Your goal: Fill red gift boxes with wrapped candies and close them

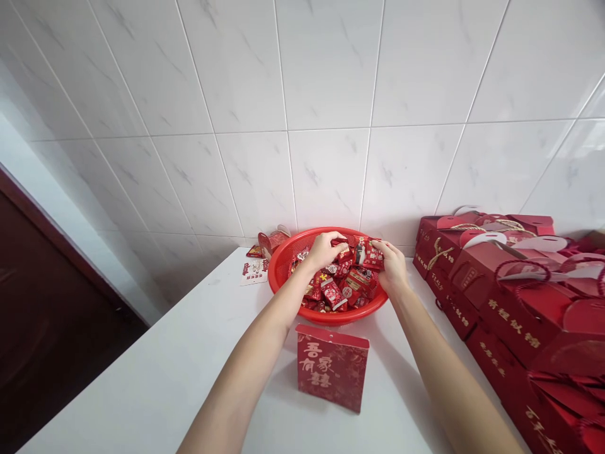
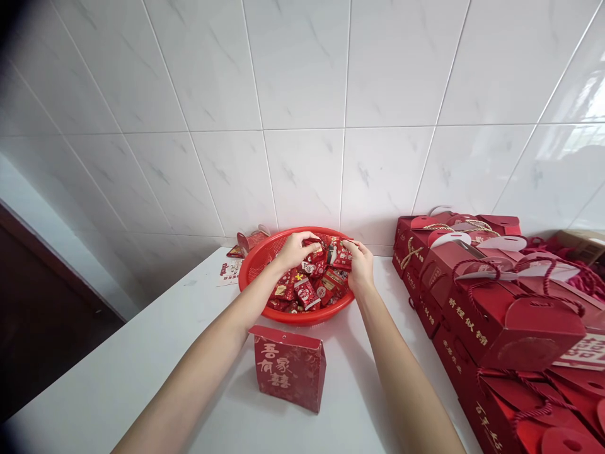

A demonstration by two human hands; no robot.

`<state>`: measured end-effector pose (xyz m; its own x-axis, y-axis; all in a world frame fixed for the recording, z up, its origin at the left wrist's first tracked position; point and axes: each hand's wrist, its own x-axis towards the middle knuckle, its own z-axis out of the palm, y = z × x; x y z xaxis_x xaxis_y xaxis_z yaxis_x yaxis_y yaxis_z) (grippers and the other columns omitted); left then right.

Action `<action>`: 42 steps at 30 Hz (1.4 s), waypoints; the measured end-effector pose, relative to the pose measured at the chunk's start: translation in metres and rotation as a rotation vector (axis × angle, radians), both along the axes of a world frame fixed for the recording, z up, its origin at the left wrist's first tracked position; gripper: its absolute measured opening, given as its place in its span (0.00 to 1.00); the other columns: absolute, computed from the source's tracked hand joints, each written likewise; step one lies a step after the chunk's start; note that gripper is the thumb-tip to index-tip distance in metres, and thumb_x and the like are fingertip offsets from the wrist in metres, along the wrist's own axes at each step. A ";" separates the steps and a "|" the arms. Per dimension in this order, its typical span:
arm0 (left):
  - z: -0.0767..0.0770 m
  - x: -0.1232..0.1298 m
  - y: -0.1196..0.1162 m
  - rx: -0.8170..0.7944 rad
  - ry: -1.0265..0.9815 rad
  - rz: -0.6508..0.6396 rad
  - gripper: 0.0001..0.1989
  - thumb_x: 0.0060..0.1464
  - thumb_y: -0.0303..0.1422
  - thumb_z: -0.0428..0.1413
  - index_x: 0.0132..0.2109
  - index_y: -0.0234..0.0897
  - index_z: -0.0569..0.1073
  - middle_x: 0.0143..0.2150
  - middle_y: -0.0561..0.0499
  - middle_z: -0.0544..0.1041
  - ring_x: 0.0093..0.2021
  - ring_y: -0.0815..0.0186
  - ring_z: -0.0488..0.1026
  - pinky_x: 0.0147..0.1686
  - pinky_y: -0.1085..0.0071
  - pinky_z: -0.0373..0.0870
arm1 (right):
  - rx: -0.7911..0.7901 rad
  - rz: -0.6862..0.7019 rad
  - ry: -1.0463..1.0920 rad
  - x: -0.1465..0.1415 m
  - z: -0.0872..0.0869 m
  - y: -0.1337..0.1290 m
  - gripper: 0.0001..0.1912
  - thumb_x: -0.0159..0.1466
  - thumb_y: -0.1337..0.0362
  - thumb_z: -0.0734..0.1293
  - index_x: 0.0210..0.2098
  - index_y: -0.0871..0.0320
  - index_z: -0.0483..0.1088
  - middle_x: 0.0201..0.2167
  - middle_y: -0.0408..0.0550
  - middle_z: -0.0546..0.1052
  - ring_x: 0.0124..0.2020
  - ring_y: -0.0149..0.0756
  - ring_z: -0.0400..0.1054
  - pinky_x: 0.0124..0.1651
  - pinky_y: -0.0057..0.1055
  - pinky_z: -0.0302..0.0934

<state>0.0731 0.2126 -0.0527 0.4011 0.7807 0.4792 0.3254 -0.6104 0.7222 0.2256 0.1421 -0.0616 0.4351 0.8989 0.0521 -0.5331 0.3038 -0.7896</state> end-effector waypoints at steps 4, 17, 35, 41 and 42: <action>0.000 0.001 -0.001 0.002 -0.009 -0.028 0.08 0.52 0.30 0.59 0.40 0.32 0.78 0.41 0.45 0.82 0.42 0.60 0.78 0.46 0.65 0.72 | 0.002 -0.001 -0.007 -0.001 0.000 0.000 0.09 0.40 0.65 0.74 0.18 0.56 0.70 0.18 0.39 0.74 0.21 0.33 0.69 0.27 0.31 0.66; -0.003 0.002 -0.004 -0.023 -0.081 -0.021 0.13 0.50 0.30 0.60 0.44 0.35 0.71 0.43 0.50 0.76 0.41 0.67 0.74 0.43 0.72 0.70 | -0.004 -0.029 -0.017 0.000 -0.004 0.004 0.09 0.39 0.64 0.74 0.19 0.56 0.71 0.19 0.40 0.75 0.22 0.34 0.69 0.27 0.30 0.66; -0.001 0.006 -0.006 -0.093 -0.141 -0.080 0.15 0.46 0.23 0.62 0.43 0.31 0.80 0.47 0.42 0.81 0.48 0.57 0.78 0.52 0.62 0.72 | -0.031 -0.049 0.013 -0.002 0.001 0.002 0.07 0.40 0.66 0.73 0.20 0.56 0.71 0.19 0.39 0.75 0.22 0.32 0.68 0.26 0.28 0.65; 0.000 0.005 -0.006 -0.099 -0.174 -0.112 0.16 0.46 0.24 0.61 0.45 0.32 0.80 0.48 0.43 0.81 0.49 0.58 0.78 0.52 0.63 0.72 | -0.024 -0.047 -0.059 -0.001 -0.004 0.004 0.10 0.39 0.64 0.74 0.22 0.56 0.72 0.19 0.39 0.75 0.21 0.32 0.67 0.25 0.30 0.63; 0.000 0.005 -0.006 -0.102 -0.181 -0.124 0.16 0.46 0.24 0.61 0.45 0.32 0.80 0.48 0.43 0.81 0.49 0.58 0.78 0.52 0.63 0.72 | -0.025 -0.045 -0.077 -0.001 -0.005 0.005 0.11 0.39 0.63 0.74 0.23 0.56 0.72 0.19 0.39 0.75 0.21 0.32 0.67 0.26 0.30 0.63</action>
<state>0.0778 0.2067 -0.0527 0.4117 0.7789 0.4731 0.1124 -0.5586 0.8218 0.2249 0.1466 -0.0667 0.4705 0.8800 0.0651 -0.4566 0.3059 -0.8354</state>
